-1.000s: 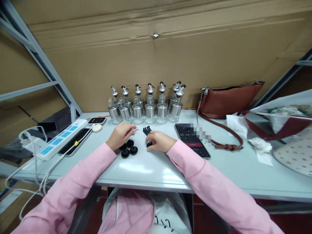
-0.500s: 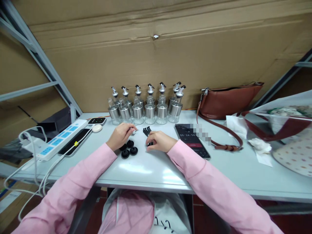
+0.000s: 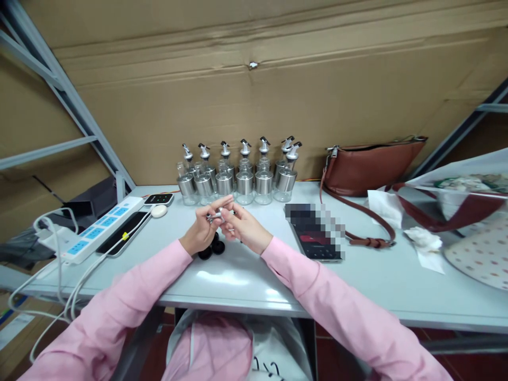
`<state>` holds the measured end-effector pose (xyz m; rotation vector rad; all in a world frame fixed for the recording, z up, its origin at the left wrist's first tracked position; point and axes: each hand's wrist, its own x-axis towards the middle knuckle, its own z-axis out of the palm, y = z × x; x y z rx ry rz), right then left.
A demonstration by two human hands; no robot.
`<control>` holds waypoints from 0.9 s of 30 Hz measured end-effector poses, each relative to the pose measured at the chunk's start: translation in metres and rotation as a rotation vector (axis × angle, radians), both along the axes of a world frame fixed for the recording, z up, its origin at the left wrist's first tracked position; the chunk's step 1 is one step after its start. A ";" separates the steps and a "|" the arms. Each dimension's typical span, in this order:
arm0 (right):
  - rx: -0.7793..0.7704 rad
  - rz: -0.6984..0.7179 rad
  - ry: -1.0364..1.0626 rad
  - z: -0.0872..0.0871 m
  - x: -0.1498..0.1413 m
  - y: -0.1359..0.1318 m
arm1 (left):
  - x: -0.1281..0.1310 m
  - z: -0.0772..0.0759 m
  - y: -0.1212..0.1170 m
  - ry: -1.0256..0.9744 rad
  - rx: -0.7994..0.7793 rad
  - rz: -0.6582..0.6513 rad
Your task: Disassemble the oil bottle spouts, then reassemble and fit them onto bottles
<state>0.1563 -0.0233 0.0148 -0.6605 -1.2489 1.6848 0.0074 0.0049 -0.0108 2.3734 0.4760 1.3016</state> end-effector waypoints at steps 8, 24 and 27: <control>-0.104 -0.158 0.053 0.010 -0.010 -0.003 | 0.003 0.006 -0.001 0.202 0.637 0.498; -0.184 -0.077 0.058 0.009 -0.012 -0.009 | 0.000 0.019 -0.002 0.442 0.716 0.713; -0.160 -0.097 0.033 0.008 -0.012 -0.011 | 0.000 0.021 -0.002 0.455 0.671 0.707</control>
